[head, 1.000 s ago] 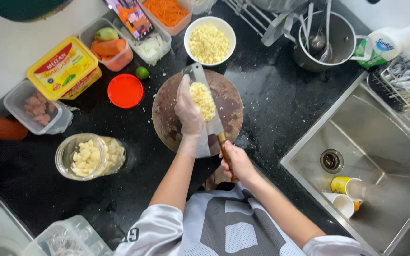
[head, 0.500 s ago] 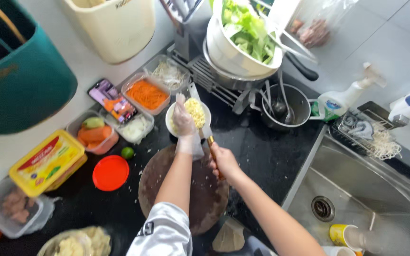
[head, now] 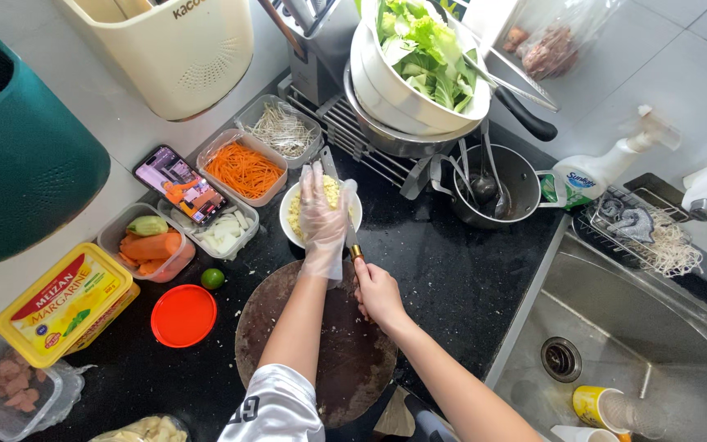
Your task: The person chops garlic cloves on a round wooden cutting board with a cleaver, minces the chopped pieces finely, and transfers the minced garlic into a white bowl. They then take more garlic cloves from a jar, place them on the board, and continue chopping them into pieces.
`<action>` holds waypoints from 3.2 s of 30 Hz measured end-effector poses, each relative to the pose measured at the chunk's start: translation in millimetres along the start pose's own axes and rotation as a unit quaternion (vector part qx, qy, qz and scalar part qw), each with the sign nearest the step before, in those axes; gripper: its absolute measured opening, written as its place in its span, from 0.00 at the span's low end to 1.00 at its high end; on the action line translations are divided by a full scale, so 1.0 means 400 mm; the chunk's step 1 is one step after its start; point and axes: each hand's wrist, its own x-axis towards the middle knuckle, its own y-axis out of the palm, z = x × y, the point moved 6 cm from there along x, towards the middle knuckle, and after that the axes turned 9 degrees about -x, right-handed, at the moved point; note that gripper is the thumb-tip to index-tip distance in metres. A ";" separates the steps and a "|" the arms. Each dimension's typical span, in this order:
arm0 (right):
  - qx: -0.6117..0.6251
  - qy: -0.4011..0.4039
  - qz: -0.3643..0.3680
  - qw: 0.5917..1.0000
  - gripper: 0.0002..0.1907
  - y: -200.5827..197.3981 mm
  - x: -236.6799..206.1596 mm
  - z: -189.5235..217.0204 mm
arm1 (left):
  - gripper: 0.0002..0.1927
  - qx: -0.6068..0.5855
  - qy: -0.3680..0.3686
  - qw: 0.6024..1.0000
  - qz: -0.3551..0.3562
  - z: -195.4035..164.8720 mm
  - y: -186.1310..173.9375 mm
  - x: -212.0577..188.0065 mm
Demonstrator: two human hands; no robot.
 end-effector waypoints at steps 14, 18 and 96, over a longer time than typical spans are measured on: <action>-0.014 0.020 -0.018 1.000 0.26 -0.106 -0.055 -0.049 | 0.15 0.208 0.057 0.967 0.138 0.045 0.050 0.008; -0.024 0.020 -0.009 0.999 0.26 -0.138 -0.058 -0.051 | 0.16 0.318 0.102 0.909 0.249 0.047 0.083 -0.020; -0.012 -0.099 0.092 0.991 0.14 -0.246 -0.259 -0.331 | 0.46 -0.756 -0.386 0.525 0.057 0.097 -0.138 -0.070</action>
